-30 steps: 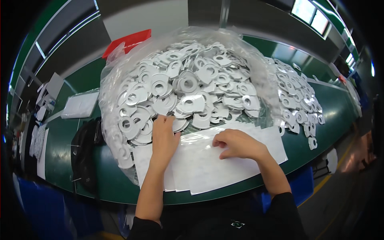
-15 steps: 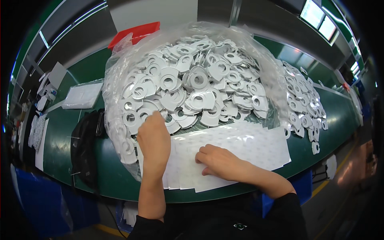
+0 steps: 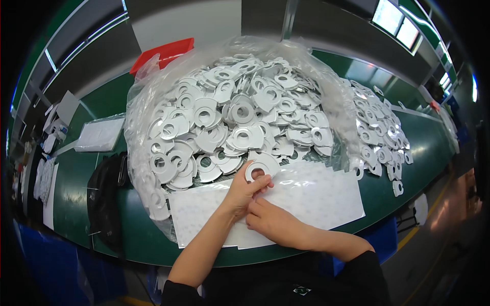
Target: Applying small circular stickers onto circular white components at a factory workbench.
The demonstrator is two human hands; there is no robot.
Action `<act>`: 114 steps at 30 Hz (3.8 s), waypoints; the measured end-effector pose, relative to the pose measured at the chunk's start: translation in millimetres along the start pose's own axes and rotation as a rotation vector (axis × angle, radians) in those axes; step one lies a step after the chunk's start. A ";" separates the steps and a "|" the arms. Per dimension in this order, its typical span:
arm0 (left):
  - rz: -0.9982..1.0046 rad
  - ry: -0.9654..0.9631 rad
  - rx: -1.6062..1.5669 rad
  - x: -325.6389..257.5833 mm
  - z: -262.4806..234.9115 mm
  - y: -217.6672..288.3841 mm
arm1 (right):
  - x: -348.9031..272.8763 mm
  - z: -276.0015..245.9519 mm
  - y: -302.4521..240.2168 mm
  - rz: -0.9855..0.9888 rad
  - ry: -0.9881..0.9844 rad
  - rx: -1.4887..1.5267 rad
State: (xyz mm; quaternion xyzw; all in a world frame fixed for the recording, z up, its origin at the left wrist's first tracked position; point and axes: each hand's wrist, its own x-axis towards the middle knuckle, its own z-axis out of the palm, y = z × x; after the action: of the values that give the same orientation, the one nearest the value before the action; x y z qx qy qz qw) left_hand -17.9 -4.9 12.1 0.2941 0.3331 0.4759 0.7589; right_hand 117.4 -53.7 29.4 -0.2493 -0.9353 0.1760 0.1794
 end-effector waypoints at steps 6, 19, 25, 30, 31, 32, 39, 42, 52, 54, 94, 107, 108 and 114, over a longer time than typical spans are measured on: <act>0.140 0.122 0.252 3.3 8.0 -10.1 | -2.9 -34.3 -16.2 -0.047 -0.141 0.074; 0.122 0.003 -0.056 1.3 1.3 -0.8 | 8.5 -63.4 64.5 0.200 0.389 1.136; 0.085 -0.029 -0.129 -3.0 0.8 -6.9 | 10.9 -46.0 75.5 0.334 0.501 1.112; 0.124 -0.058 -0.148 -1.6 1.0 -2.5 | 14.5 -36.2 70.1 0.375 0.465 1.098; 0.124 -0.053 -0.148 -1.4 3.3 -0.1 | 15.4 -36.0 68.0 0.389 0.463 1.073; 0.124 -0.044 -0.212 -1.8 7.5 3.6 | 16.0 -35.0 68.1 0.390 0.460 1.076; -0.057 -0.028 -0.179 3.6 1.3 1.7 | 16.5 -33.6 67.9 0.384 0.463 1.048; -0.079 -0.045 -0.132 1.7 4.3 3.7 | 17.7 -29.1 66.5 0.423 0.419 1.102; -0.072 -0.060 -0.109 2.9 1.7 1.5 | 17.8 -25.0 65.0 0.498 0.390 1.141; -0.073 -0.057 -0.109 3.1 1.3 1.1 | 17.6 -24.3 65.2 0.490 0.392 1.136; -0.070 0.031 -0.159 0.7 6.6 3.4 | 22.0 -26.8 53.9 0.384 0.679 0.507; -0.033 -0.077 0.104 -1.3 7.3 -3.6 | 22.0 -29.7 53.5 0.695 0.614 1.090; -0.038 -0.084 0.110 -1.2 7.2 -3.4 | 22.5 -30.5 52.8 0.707 0.620 1.090; -0.036 -0.110 0.127 1.1 3.9 -6.9 | 27.3 -30.8 49.5 0.714 0.654 0.988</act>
State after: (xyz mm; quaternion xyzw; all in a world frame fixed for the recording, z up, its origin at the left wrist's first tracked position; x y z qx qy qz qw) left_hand -10.8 -6.9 8.9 0.3613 0.3260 0.4230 0.7643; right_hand 128.2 8.4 42.4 -0.4713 -0.5038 0.5456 0.4758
